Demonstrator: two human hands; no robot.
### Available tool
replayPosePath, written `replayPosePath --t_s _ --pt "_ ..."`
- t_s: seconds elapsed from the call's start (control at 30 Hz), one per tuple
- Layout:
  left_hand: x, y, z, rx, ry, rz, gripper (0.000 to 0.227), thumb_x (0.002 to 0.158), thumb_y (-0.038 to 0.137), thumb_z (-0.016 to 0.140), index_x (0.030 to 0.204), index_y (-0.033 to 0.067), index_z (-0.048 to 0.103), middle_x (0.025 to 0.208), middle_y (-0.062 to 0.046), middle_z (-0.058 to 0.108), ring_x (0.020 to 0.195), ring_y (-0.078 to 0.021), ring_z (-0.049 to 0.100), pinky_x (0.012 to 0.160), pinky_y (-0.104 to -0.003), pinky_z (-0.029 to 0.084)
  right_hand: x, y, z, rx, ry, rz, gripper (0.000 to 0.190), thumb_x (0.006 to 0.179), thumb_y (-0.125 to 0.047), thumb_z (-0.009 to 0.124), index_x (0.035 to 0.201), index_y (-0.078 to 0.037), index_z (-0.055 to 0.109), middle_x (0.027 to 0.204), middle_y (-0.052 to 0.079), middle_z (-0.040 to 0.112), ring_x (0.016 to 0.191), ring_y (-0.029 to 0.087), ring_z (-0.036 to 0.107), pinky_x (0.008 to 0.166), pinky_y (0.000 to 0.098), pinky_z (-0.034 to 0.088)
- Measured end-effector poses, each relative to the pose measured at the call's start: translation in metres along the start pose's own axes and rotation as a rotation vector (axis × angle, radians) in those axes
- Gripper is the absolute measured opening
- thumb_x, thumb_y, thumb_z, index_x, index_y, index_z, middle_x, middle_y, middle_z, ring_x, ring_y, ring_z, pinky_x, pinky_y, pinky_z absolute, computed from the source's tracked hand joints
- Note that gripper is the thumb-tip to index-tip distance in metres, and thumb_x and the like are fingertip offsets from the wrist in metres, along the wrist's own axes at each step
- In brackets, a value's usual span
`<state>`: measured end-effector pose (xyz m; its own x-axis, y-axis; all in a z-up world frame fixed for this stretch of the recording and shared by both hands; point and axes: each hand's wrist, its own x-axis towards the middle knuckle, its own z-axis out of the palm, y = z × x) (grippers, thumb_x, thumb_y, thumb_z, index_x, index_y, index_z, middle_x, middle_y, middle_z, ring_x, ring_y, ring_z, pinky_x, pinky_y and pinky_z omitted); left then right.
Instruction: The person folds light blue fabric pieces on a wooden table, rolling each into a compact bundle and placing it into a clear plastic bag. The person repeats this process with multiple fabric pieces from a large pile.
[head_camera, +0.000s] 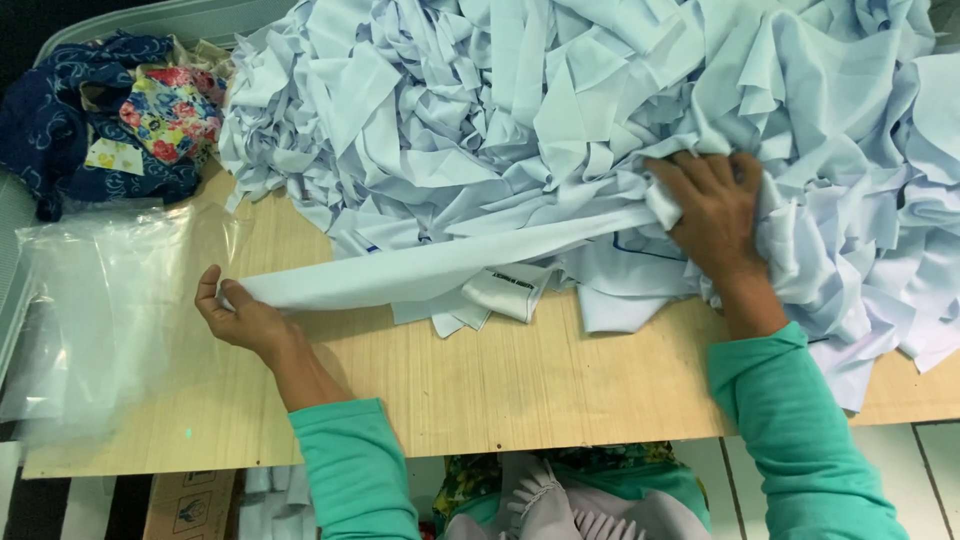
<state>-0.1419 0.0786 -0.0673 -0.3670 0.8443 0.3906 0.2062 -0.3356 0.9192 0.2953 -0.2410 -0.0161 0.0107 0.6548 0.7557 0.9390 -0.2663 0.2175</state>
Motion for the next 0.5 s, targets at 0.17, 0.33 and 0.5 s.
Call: replayPosePath --t_s 0.17,0.33,0.5 --pt "0.006 0.000 0.003 -0.072 0.033 -0.192 0.023 0.095 0.009 0.054 0.108 0.0198 0.069 0.124 -0.002 0.067 0.118 -0.0213 0.062 0.097 -0.036 0.053 -0.012 0.027 -0.006 0.006 0.052 0.121 0.035 0.098 0.003 0.066 0.129 -0.008 0.079 0.114 0.009 0.076 0.103 0.030 0.067 0.100 0.0447 0.039" --pt "0.008 -0.003 0.001 -0.141 0.041 -0.234 0.022 0.095 0.007 0.056 0.108 0.0170 0.070 0.121 -0.003 0.065 0.115 -0.0196 0.063 0.096 -0.033 0.055 -0.010 0.027 -0.030 0.521 0.081 0.507 0.050 0.089 0.006 0.052 0.137 -0.001 0.066 0.131 0.019 0.069 0.127 0.037 0.061 0.108 0.0471 0.039" --pt "0.009 -0.012 0.003 -0.108 -0.020 -0.158 0.021 0.094 0.008 0.058 0.110 0.0146 0.069 0.120 -0.001 0.067 0.116 -0.0180 0.063 0.098 -0.033 0.054 0.000 0.020 -0.060 0.643 0.368 0.521 0.046 0.096 0.011 0.046 0.141 0.005 0.056 0.121 0.024 0.058 0.113 0.038 0.057 0.108 0.0499 0.045"
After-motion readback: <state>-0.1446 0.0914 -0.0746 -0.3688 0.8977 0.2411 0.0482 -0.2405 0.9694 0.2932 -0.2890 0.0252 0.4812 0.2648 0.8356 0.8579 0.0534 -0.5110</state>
